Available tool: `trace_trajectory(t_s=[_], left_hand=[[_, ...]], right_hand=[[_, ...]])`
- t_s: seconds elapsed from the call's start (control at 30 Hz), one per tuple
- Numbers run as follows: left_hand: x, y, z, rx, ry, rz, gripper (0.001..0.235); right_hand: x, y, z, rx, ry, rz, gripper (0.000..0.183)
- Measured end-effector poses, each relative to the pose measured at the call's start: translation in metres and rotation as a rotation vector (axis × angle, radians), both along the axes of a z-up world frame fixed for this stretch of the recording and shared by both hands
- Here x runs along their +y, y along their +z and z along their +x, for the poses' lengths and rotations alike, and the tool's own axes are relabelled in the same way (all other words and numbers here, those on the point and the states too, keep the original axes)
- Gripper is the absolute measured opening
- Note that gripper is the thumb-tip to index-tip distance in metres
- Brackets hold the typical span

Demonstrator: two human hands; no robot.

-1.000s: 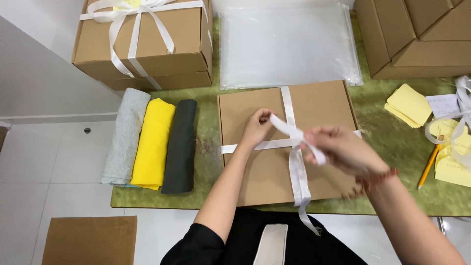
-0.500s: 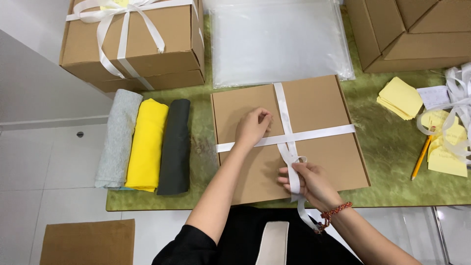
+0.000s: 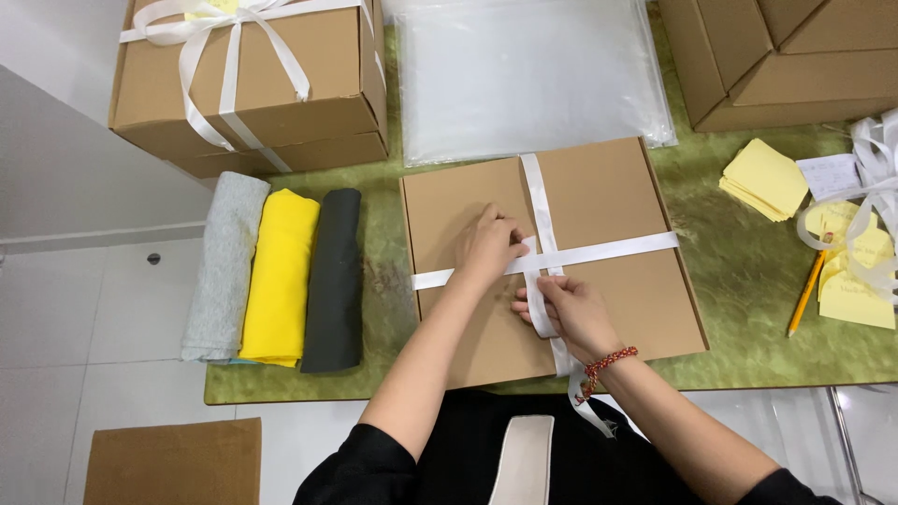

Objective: Wrapping a cardboard box with a white ribbon and writing a note on a sticky note

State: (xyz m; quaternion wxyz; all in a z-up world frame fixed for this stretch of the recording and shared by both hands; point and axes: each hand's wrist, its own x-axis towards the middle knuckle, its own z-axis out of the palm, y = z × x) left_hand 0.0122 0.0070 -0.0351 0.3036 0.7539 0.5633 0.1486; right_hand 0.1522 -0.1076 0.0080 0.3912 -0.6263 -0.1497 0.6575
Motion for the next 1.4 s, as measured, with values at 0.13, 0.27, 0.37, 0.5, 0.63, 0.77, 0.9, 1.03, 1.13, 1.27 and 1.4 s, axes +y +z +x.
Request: trace_trajectory(t_s=[0.13, 0.27, 0.37, 0.5, 0.63, 0.77, 0.9, 1.03, 1.13, 1.27, 1.4], left_hand=[[0.014, 0.020, -0.004, -0.112, 0.000, 0.072, 0.013], [0.031, 0.091, -0.003, -0.326, 0.148, 0.087, 0.018], [0.044, 0.139, 0.007, -0.431, 0.150, 0.245, 0.015], [0.044, 0.183, 0.015, -0.597, 0.181, 0.325, 0.006], [0.060, 0.122, -0.004, -0.547, 0.174, 0.163, 0.058], [0.045, 0.066, -0.008, -0.525, -0.018, -0.355, 0.070], [0.032, 0.023, 0.001, -0.659, -0.141, -0.681, 0.065], [0.027, 0.014, 0.004, -0.709, -0.169, -0.627, 0.041], [0.031, -0.001, 0.006, -0.680, -0.132, -0.611, 0.032], [0.041, -0.031, 0.009, -0.674, -0.201, -0.647, 0.037], [0.034, -0.010, 0.014, -0.658, -0.314, -0.711, 0.041]], right_hand=[[0.007, 0.012, 0.022, -0.194, 0.125, 0.079, 0.049], [0.048, 0.051, 0.044, -0.532, 0.313, 0.369, 0.059], [0.105, 0.039, 0.042, -0.609, 0.475, 0.452, 0.044], [0.151, 0.073, 0.032, -0.701, 0.520, 0.485, 0.039], [0.173, 0.097, 0.042, -0.971, 0.594, 0.537, 0.044], [0.164, 0.126, 0.044, -0.678, 0.617, 0.625, 0.018], [0.163, 0.119, 0.053, -0.387, 0.557, 0.596, 0.019], [0.153, 0.120, 0.065, -0.332, 0.503, 0.559, 0.027], [0.160, 0.102, 0.069, -0.297, 0.440, 0.474, 0.034], [0.181, 0.051, 0.087, -0.173, 0.390, 0.404, 0.038], [0.193, 0.032, 0.091, -0.072, 0.380, 0.373, 0.038]])
